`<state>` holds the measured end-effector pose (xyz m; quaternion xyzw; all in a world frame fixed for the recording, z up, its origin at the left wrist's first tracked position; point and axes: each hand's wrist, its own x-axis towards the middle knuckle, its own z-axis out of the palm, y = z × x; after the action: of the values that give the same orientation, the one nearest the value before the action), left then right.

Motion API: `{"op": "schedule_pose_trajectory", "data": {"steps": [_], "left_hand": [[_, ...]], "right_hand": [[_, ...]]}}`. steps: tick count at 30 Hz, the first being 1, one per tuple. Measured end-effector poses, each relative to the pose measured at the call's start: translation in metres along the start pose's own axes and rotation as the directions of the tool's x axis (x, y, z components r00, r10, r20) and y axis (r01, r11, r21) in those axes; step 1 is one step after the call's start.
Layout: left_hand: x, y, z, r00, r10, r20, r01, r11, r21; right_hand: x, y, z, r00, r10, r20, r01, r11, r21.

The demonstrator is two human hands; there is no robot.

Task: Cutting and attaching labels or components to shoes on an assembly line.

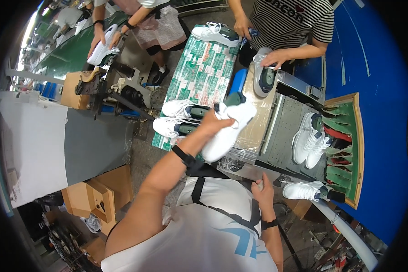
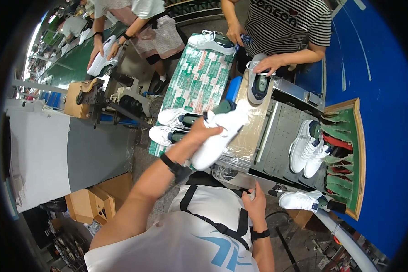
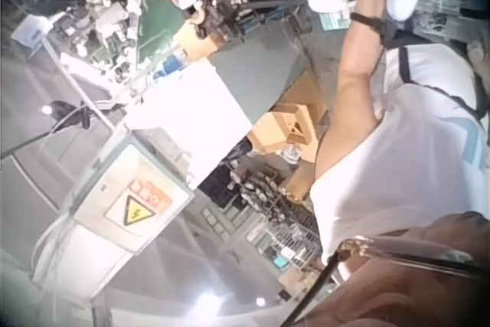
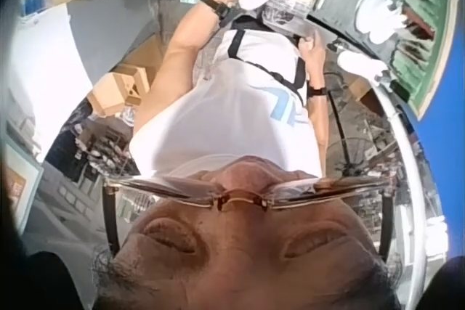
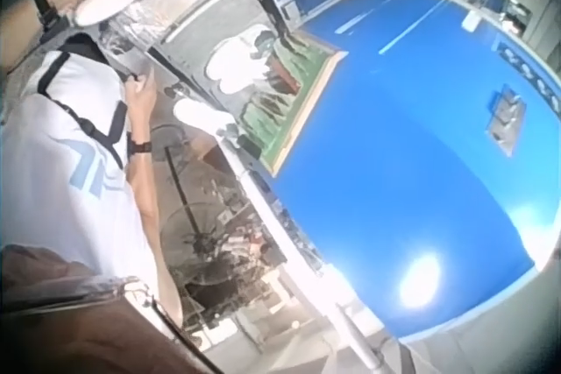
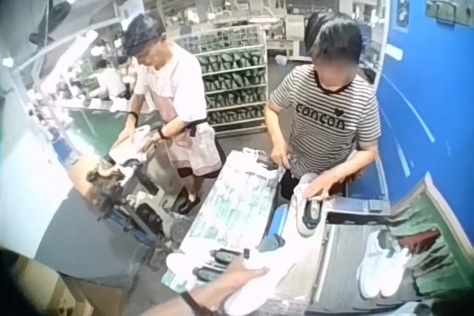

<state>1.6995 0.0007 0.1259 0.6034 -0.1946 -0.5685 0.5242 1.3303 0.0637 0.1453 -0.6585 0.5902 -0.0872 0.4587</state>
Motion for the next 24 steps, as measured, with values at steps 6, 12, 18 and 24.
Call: {"op": "schedule_pose_trajectory", "data": {"steps": [6, 12, 18, 24], "left_hand": [[0.112, 0.124, -0.088, 0.95, 0.148, 0.274, -0.304, 0.632, 0.713], [0.218, 0.071, -0.183, 0.978, 0.123, 0.167, -0.187, 0.171, 0.967], [0.188, 0.031, -0.147, 0.862, 0.5, 0.087, -0.112, 0.022, 0.993], [0.042, -0.058, 0.154, 0.794, 0.366, 0.486, -0.605, 0.558, 0.568]], "right_hand": [[-0.017, 0.018, 0.001, 0.995, 0.058, -0.086, -0.057, 0.998, 0.012], [-0.025, 0.016, -0.008, 0.972, 0.205, -0.112, -0.199, 0.978, 0.062], [-0.024, 0.044, -0.019, 0.978, 0.205, -0.048, -0.203, 0.978, 0.046], [-0.04, 0.077, -0.049, 0.975, 0.217, -0.037, -0.216, 0.975, 0.048]]}}
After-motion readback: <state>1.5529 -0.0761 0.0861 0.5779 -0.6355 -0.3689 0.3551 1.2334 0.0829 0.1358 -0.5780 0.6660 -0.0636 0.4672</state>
